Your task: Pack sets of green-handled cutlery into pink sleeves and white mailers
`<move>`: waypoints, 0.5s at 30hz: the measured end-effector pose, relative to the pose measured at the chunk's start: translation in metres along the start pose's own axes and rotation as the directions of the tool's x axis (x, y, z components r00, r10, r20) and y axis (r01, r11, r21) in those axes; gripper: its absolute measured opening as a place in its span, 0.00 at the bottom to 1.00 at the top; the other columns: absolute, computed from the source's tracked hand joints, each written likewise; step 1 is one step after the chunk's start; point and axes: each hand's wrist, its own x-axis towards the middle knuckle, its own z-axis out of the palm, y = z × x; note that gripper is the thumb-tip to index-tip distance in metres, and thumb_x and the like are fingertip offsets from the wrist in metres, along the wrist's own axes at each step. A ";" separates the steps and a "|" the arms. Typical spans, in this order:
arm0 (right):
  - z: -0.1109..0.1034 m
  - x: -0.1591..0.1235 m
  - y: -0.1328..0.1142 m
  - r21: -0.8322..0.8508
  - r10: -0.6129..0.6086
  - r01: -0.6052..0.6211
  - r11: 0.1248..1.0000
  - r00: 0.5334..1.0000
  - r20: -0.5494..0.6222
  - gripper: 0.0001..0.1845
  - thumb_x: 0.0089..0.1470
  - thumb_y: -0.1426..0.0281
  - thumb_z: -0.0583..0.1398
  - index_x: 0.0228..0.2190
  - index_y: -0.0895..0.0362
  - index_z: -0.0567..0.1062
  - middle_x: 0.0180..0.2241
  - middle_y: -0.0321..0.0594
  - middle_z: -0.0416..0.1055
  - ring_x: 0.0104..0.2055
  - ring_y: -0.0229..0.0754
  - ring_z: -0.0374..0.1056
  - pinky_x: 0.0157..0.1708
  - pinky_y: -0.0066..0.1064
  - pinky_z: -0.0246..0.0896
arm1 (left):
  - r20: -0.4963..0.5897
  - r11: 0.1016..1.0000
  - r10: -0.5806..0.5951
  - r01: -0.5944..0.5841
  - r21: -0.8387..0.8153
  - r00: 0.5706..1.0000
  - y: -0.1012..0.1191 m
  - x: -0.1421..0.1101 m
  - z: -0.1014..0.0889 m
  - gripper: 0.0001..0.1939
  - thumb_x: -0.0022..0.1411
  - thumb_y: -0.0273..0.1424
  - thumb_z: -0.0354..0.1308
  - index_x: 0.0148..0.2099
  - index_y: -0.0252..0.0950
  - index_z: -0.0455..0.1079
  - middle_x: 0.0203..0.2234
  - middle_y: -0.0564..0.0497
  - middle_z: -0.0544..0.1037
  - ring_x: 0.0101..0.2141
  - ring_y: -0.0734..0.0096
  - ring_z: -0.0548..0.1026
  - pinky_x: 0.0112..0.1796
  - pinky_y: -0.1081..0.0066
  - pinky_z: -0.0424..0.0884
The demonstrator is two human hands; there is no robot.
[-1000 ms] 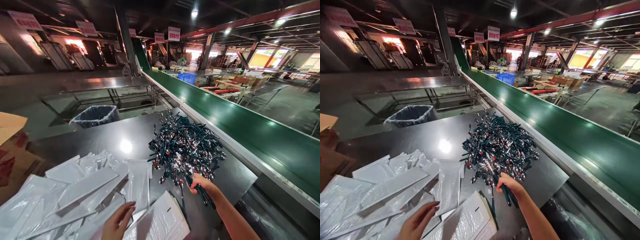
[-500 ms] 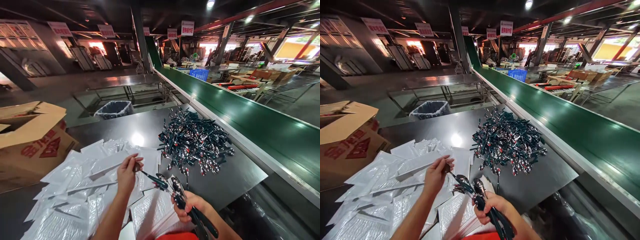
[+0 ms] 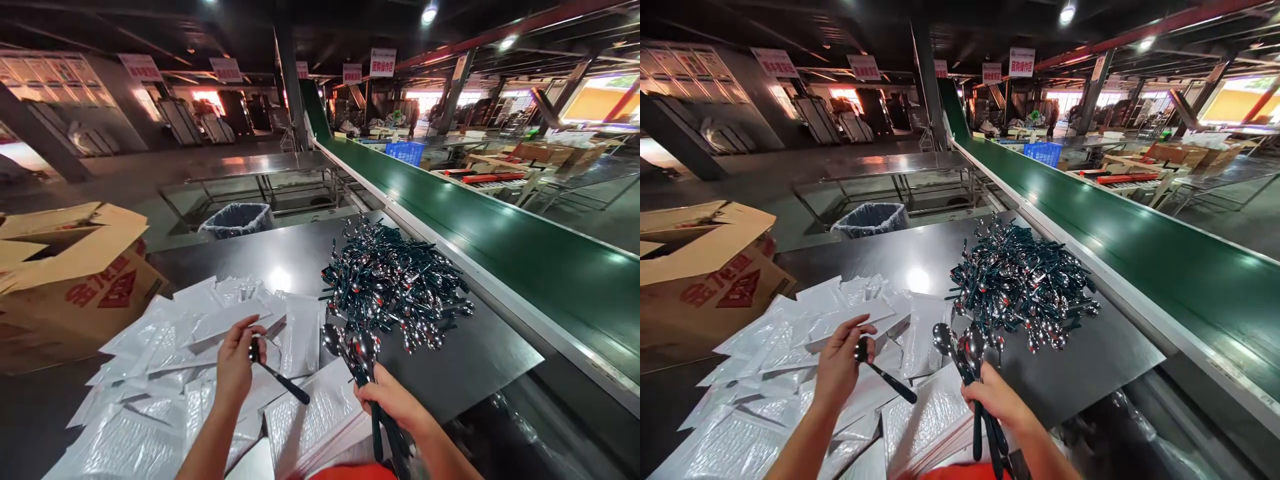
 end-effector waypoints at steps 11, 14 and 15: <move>0.029 0.006 0.012 0.612 -0.092 -0.293 0.734 0.851 0.517 0.18 0.45 0.62 0.62 0.39 0.54 0.70 0.18 0.20 0.51 0.15 0.26 0.29 0.18 0.26 0.31 | 0.215 0.976 -0.159 0.186 -0.111 0.964 -0.046 -0.040 0.064 0.28 0.57 0.54 0.58 0.45 0.33 0.77 0.36 0.43 0.82 0.34 0.67 0.77 0.33 0.71 0.72; 0.034 0.003 0.020 0.619 -0.102 -0.259 0.741 0.868 0.486 0.18 0.49 0.62 0.61 0.43 0.50 0.70 0.19 0.21 0.49 0.17 0.28 0.25 0.19 0.27 0.31 | 0.263 0.911 -0.224 0.297 -0.285 0.938 -0.047 -0.040 0.068 0.27 0.57 0.50 0.61 0.46 0.32 0.75 0.44 0.38 0.81 0.43 0.59 0.79 0.43 0.65 0.75; 0.035 0.002 0.021 0.606 -0.104 -0.246 0.756 0.869 0.483 0.17 0.51 0.62 0.61 0.44 0.49 0.70 0.19 0.21 0.48 0.17 0.28 0.26 0.19 0.27 0.32 | 0.300 0.878 -0.261 0.355 -0.322 0.917 -0.046 -0.040 0.068 0.27 0.56 0.49 0.63 0.47 0.32 0.75 0.43 0.38 0.81 0.41 0.60 0.80 0.41 0.65 0.76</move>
